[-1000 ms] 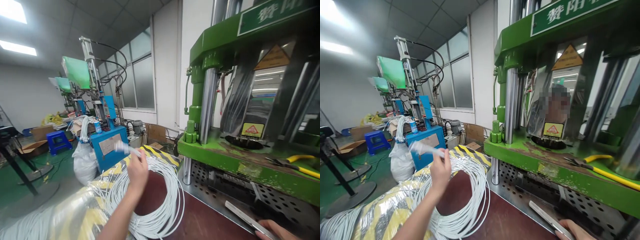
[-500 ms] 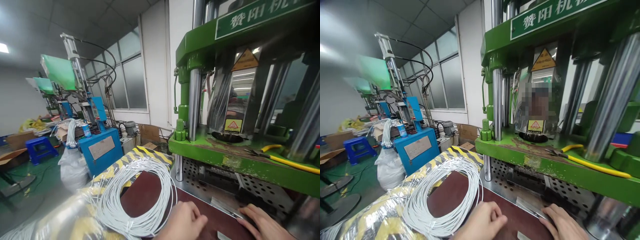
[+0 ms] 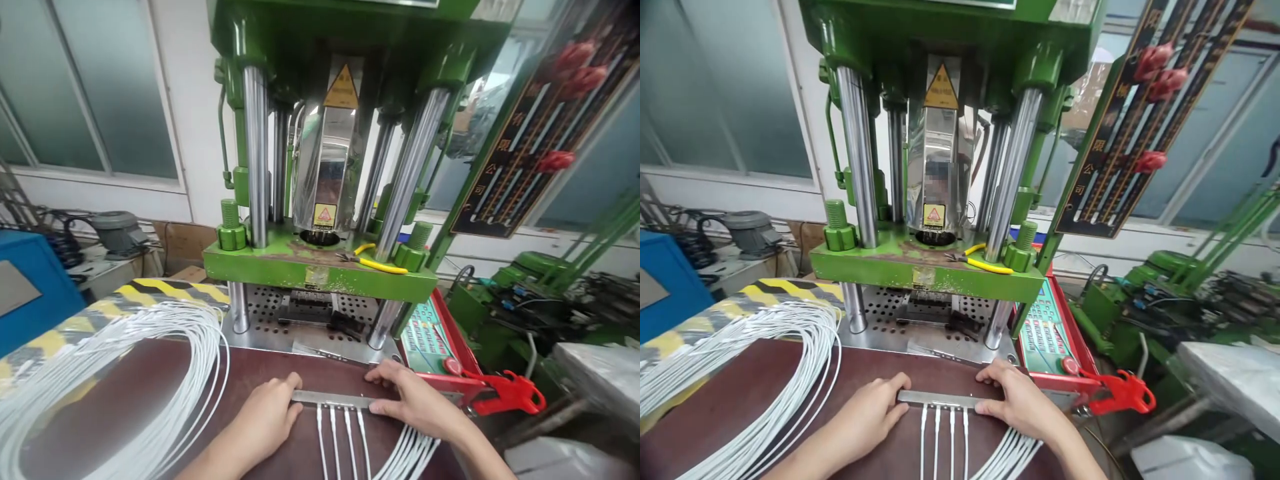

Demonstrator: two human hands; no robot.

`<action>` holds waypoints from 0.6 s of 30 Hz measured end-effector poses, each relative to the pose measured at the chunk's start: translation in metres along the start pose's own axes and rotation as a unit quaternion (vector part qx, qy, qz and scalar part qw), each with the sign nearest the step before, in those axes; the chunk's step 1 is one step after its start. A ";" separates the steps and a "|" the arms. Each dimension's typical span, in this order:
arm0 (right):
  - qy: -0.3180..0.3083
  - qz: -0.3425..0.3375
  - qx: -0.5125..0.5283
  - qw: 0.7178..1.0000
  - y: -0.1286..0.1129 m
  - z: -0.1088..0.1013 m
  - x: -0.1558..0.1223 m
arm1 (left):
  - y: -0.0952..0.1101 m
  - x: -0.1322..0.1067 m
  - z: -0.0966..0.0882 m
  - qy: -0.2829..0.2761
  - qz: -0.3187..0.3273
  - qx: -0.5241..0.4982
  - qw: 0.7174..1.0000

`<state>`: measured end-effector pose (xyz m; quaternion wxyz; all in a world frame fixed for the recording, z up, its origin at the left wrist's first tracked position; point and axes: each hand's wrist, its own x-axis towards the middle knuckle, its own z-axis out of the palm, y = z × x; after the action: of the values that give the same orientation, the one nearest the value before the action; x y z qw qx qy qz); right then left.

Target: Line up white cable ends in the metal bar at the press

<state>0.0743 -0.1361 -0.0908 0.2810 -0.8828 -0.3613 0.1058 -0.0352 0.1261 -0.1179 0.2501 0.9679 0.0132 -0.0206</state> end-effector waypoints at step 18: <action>-0.015 0.022 0.118 0.993 0.013 0.008 0.083 | -0.038 0.068 -0.056 0.004 -0.138 -0.471 0.871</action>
<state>0.1385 -0.0822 -0.1032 0.3753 -0.8493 -0.3314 0.1674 0.0328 0.1873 -0.0909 0.6712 0.7235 0.1559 -0.0428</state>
